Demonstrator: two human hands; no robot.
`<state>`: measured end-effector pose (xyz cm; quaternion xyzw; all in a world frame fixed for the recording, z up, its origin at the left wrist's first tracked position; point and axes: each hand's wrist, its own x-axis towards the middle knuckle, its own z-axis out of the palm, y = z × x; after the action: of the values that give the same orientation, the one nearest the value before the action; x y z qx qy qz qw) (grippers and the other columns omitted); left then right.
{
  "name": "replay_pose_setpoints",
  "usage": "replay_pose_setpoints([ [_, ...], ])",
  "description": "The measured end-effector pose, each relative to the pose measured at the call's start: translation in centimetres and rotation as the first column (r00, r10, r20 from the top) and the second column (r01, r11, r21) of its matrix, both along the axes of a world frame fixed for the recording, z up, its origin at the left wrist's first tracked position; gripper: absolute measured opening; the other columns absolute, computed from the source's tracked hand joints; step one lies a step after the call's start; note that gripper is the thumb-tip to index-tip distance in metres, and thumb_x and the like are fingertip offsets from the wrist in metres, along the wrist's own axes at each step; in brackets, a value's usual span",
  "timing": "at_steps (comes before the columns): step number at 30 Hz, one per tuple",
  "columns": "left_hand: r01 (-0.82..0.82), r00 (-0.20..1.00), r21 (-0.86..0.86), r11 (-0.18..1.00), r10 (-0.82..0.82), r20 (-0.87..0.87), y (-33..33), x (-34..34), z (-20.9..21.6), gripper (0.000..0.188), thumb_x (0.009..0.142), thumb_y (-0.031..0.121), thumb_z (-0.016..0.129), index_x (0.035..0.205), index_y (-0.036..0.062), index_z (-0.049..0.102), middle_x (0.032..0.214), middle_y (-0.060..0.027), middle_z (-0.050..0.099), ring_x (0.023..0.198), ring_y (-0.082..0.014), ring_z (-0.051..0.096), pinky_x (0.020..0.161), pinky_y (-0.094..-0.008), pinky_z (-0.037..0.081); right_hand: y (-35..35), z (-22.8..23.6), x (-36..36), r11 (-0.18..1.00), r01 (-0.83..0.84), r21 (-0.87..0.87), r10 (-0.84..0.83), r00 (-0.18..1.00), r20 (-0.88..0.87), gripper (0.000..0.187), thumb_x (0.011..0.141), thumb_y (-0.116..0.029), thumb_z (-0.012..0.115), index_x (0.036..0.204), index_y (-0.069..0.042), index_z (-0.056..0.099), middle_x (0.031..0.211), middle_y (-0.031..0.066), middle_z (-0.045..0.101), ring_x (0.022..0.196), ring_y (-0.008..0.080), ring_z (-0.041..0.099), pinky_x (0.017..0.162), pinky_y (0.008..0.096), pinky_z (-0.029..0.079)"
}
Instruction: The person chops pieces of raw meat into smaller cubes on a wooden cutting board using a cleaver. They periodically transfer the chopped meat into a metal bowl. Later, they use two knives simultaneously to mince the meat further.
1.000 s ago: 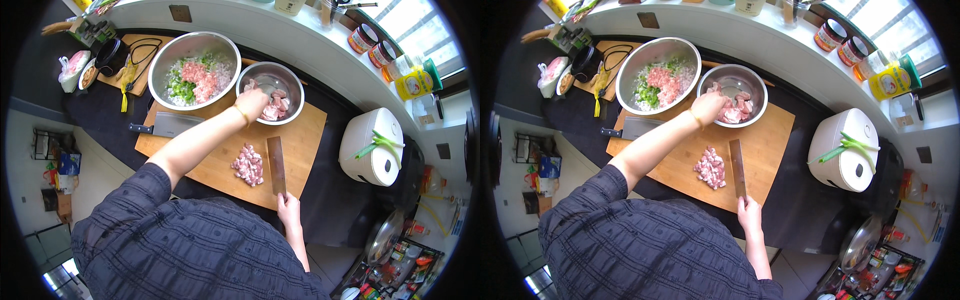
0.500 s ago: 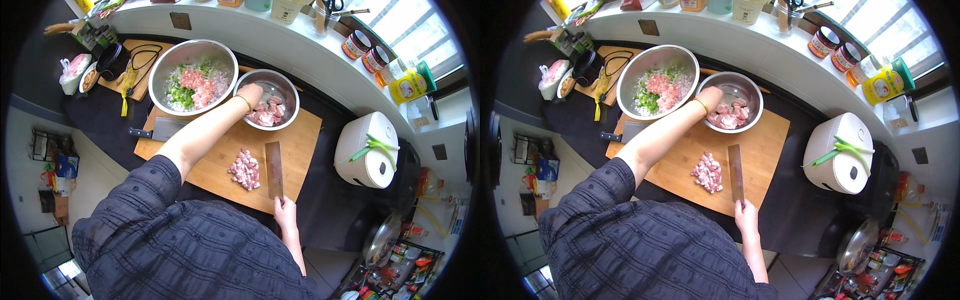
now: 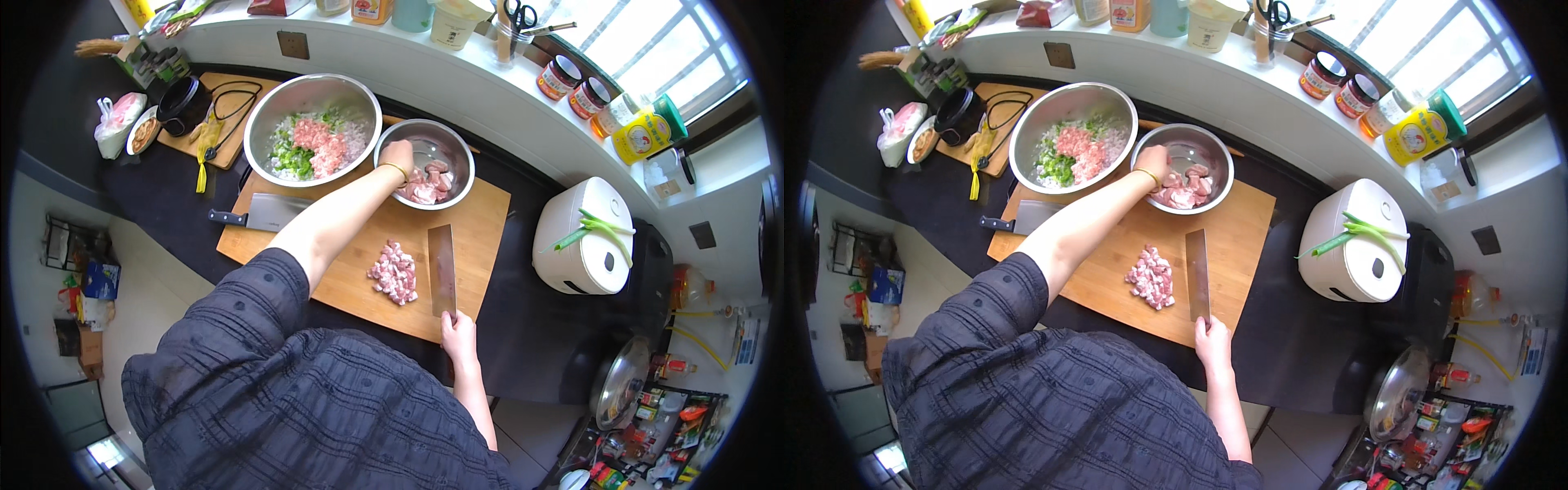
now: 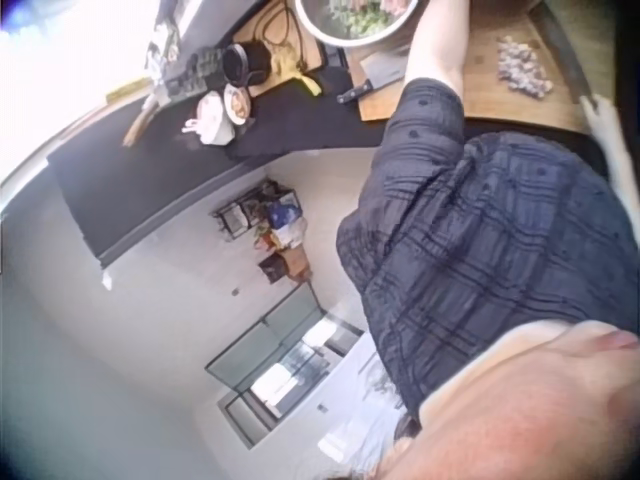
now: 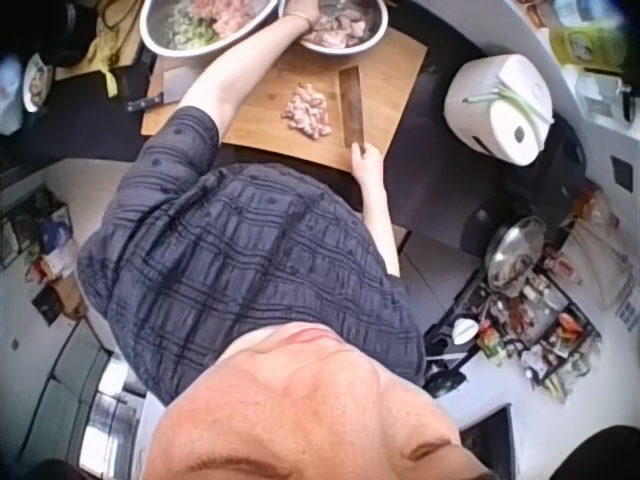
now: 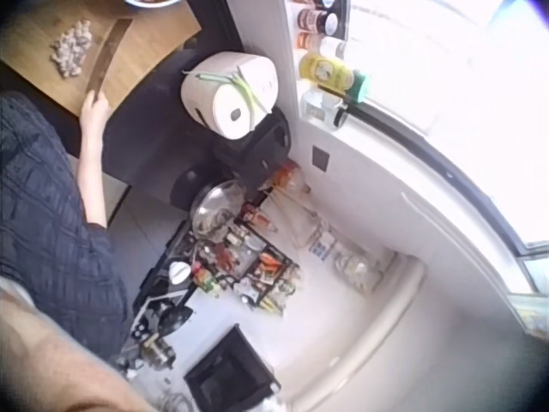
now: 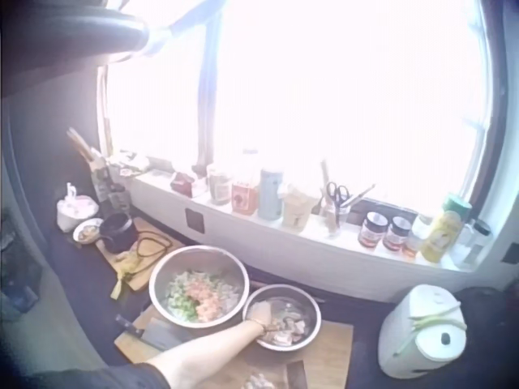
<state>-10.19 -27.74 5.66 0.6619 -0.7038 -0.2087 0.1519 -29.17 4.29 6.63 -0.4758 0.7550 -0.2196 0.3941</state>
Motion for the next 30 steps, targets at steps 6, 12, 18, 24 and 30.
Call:
replay_pose_setpoints([
  [6, 0.074, 0.414, 0.437, 0.896, 0.371, -0.831, 4.6, 2.0, 5.1, 0.016, 0.080, 0.006, 0.047, 0.091, -0.0004, 0.057, 0.081, -0.0101, 0.061, 0.073, -0.0179, 0.061, 0.064, -0.0344, 0.052, -0.1, 0.4, 0.5, 1.000, 0.007, 0.001, -0.007, 1.000, -0.021, 0.025, 0.082, -0.020, 0.053, 0.085, 0.003, 0.061, 0.066, 0.0192, 0.060, 0.064, 0.0294, 0.062, 0.060, 0.0361, 0.046],
  [12, 0.426, 0.068, 0.374, 0.824, 0.383, -0.921, 10.9, 6.6, 4.4, 0.008, 0.083, 0.000, 0.047, 0.090, -0.0013, 0.052, 0.071, -0.0092, 0.056, 0.065, -0.0189, 0.058, 0.069, -0.0336, 0.051, -0.1, 0.5, 0.4, 0.998, -0.062, -0.006, 0.061, 0.994, -0.090, 0.025, 0.083, -0.020, 0.052, 0.083, 0.003, 0.061, 0.064, 0.0180, 0.059, 0.060, 0.0271, 0.060, 0.058, 0.0355, 0.045],
  [18, -0.004, 0.345, 0.478, 0.878, 0.450, -0.824, 17.1, 10.0, -0.1, 0.023, 0.079, 0.003, 0.059, 0.101, -0.0030, 0.052, 0.089, -0.0107, 0.059, 0.078, -0.0181, 0.059, 0.067, -0.0302, 0.050, 2.0, 3.8, 4.0, 0.998, -0.056, -0.041, 0.060, 0.993, 0.103, 0.024, 0.083, -0.020, 0.053, 0.077, 0.003, 0.059, 0.051, 0.0102, 0.052, 0.048, 0.0159, 0.055, 0.047, 0.0316, 0.042],
  [24, -0.219, 0.796, -0.011, 0.976, 0.172, -0.580, 20.6, 11.1, -2.2, 0.013, 0.073, 0.006, 0.061, 0.086, 0.0023, 0.059, 0.084, -0.0081, 0.058, 0.070, -0.0156, 0.057, 0.065, -0.0273, 0.048, 3.6, 3.2, 6.6, 0.957, -0.290, 0.011, 0.289, 0.957, 0.014, 0.025, 0.082, -0.020, 0.052, 0.072, 0.003, 0.054, 0.055, 0.0179, 0.052, 0.050, 0.0291, 0.053, 0.052, 0.0357, 0.042],
  [30, 0.319, 0.901, -0.311, 0.895, -0.388, -0.194, 24.3, 11.0, -1.8, 0.016, 0.067, 0.009, 0.065, 0.082, 0.0075, 0.060, 0.084, -0.0071, 0.056, 0.086, -0.0238, 0.054, 0.074, -0.0337, 0.046, 4.7, 1.5, 6.3, 0.971, -0.235, 0.030, 0.233, 0.970, 0.064, 0.026, 0.084, -0.019, 0.051, 0.068, 0.002, 0.053, 0.051, 0.0110, 0.051, 0.045, 0.0190, 0.053, 0.046, 0.0313, 0.041],
])
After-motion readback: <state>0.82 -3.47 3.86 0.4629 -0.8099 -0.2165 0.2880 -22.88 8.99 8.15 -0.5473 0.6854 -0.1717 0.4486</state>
